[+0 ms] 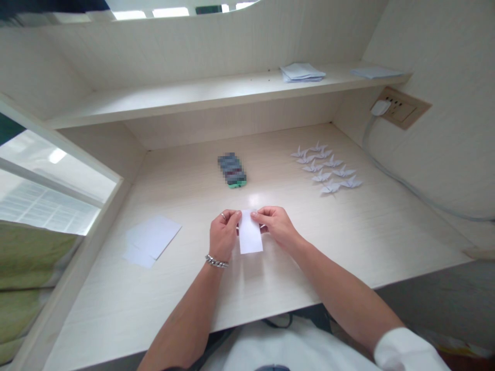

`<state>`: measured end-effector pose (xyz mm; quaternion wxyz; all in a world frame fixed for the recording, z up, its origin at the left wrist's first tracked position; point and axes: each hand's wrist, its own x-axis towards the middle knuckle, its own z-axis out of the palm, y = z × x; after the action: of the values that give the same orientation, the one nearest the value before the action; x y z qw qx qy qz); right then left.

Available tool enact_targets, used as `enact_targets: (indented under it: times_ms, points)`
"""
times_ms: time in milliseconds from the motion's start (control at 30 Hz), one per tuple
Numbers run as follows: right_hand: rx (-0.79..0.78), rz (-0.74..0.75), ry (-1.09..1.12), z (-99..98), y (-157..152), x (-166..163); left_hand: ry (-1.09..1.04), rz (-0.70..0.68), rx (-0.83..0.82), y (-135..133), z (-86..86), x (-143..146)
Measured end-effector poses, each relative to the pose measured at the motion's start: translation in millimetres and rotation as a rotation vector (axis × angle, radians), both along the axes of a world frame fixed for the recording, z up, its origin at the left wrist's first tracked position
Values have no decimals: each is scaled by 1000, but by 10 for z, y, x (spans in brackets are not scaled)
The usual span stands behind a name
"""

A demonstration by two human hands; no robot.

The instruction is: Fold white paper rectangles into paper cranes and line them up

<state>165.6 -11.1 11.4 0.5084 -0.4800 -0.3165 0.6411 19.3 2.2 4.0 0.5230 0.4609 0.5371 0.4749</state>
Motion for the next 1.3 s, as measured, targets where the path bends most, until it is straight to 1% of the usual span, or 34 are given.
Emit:
enact_targets:
  times_ms: [100,167,233,333,400,467,667,1067,1300]
  points:
    - [4,16,-28,-18,1,-17,-7,59,-17,12,-19,9]
    - [8,17,-59,-26,3,-16,-3,70,-28,20,-30,13]
    - [7,2,-84,-31,9,-3,-37,55,-46,22,-29,15]
    - [10,-44,-104,-31,19,31,-75,-28,-68,14,-12,10]
    - [11,-62,-119,-27,26,56,-50,-89,-71,6,-1,3]
    - [3,-65,-135,-17,32,77,-18,-118,-64,2,3,-9]
    - [-21,-72,-160,19,52,125,63,-132,-42,18,-12,-57]
    - [-36,-9,-151,70,53,191,93,-140,-46,4,53,-61]
    - [-43,-6,-120,59,58,211,116,-119,-32,9,56,-75]
